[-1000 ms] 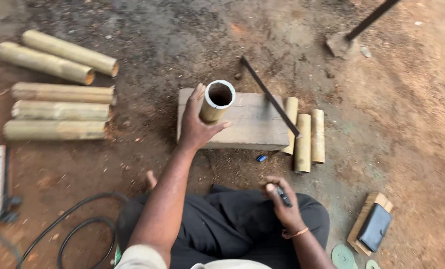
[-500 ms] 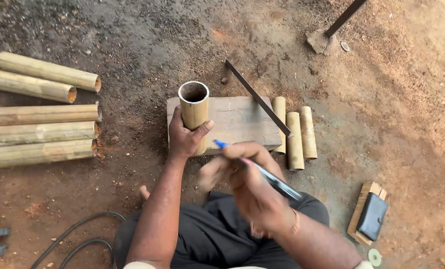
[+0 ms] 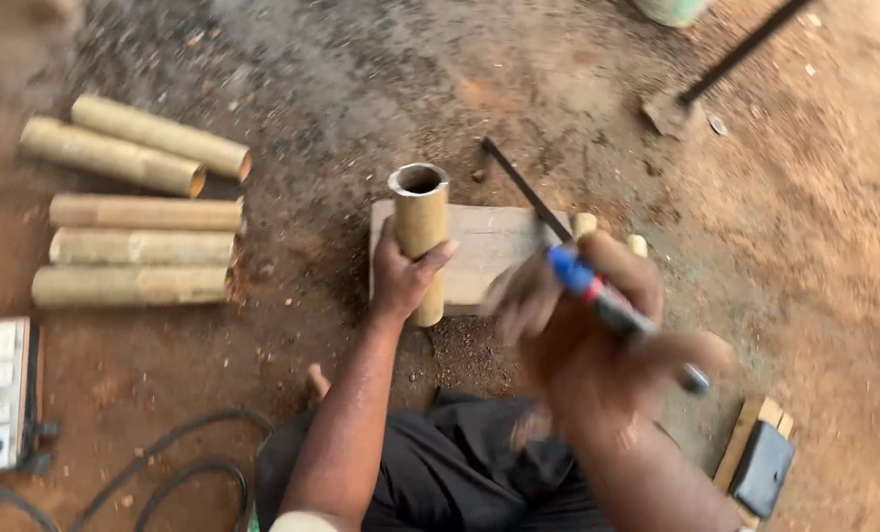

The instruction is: Marking circular segments and lengths on bamboo poles using a marker and a metal straightedge.

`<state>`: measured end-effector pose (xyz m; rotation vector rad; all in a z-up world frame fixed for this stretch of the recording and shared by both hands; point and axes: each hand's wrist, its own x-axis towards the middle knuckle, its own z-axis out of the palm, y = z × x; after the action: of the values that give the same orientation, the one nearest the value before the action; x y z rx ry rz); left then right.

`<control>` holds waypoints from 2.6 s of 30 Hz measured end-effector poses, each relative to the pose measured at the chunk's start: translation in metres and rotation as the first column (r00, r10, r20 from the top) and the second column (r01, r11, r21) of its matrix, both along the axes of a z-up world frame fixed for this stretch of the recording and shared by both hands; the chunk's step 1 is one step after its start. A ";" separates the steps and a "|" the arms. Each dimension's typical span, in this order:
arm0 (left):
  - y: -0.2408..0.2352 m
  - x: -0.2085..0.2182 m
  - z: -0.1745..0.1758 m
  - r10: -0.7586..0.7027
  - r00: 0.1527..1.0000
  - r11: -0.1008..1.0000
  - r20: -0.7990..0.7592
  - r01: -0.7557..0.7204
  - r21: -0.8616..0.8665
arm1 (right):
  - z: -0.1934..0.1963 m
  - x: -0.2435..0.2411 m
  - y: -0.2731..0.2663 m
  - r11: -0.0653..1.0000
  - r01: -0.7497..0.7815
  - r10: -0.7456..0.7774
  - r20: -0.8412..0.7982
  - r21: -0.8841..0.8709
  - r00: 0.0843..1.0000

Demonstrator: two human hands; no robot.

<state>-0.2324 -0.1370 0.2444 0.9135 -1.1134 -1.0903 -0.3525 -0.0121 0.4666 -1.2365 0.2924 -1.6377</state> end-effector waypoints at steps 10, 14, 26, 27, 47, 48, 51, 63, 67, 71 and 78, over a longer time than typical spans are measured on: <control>-0.003 0.007 -0.002 -0.067 0.982 0.998 0.177 0.068 -0.003 | -0.132 -0.021 -0.083 0.871 0.424 -0.489 -0.496 -0.246 0.717; -0.005 0.011 0.004 -0.152 0.977 0.987 0.148 0.143 0.070 | -0.150 -0.012 -0.108 0.798 0.422 -0.600 -0.491 -0.432 0.632; -0.007 0.013 0.003 -0.147 0.983 0.989 0.109 0.143 0.044 | -0.153 -0.006 -0.115 0.792 0.453 -0.610 -0.502 -0.409 0.613; -0.007 0.012 0.002 -0.148 0.983 0.989 0.109 0.144 0.043 | -0.152 -0.006 -0.115 0.792 0.453 -0.610 -0.501 -0.409 0.613; -0.011 0.012 -0.007 -0.157 0.983 0.986 0.093 0.150 0.075 | -0.152 -0.006 -0.118 0.834 0.428 -0.551 -0.543 -0.348 0.633; -0.011 0.012 -0.008 -0.156 0.983 0.986 0.094 0.149 0.073 | -0.151 -0.006 -0.118 0.834 0.427 -0.552 -0.542 -0.349 0.634; -0.011 0.013 -0.009 -0.146 0.986 0.989 0.086 0.145 0.022 | -0.148 -0.004 -0.118 0.836 0.426 -0.549 -0.544 -0.346 0.635; -0.015 0.028 0.001 -0.095 0.964 0.989 0.250 0.063 0.134 | -0.151 -0.012 -0.128 0.903 0.388 -0.430 -0.387 -0.186 0.815; -0.014 0.030 -0.001 -0.057 0.991 0.997 0.122 0.063 -0.043 | -0.150 -0.006 -0.130 0.893 0.356 -0.447 -0.446 -0.275 0.775; -0.012 0.031 0.012 -0.111 0.991 0.993 0.080 0.107 0.049 | -0.147 -0.002 -0.129 0.871 0.361 -0.488 -0.516 -0.332 0.704; -0.017 0.029 -0.002 -0.099 0.991 0.995 0.093 0.098 0.019 | -0.151 -0.003 -0.130 0.871 0.373 -0.491 -0.548 -0.319 0.678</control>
<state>-0.2037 -0.1541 0.2427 0.9377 -1.2407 -1.1470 -0.3554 -0.1425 0.3158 -1.9548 0.9295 -1.6203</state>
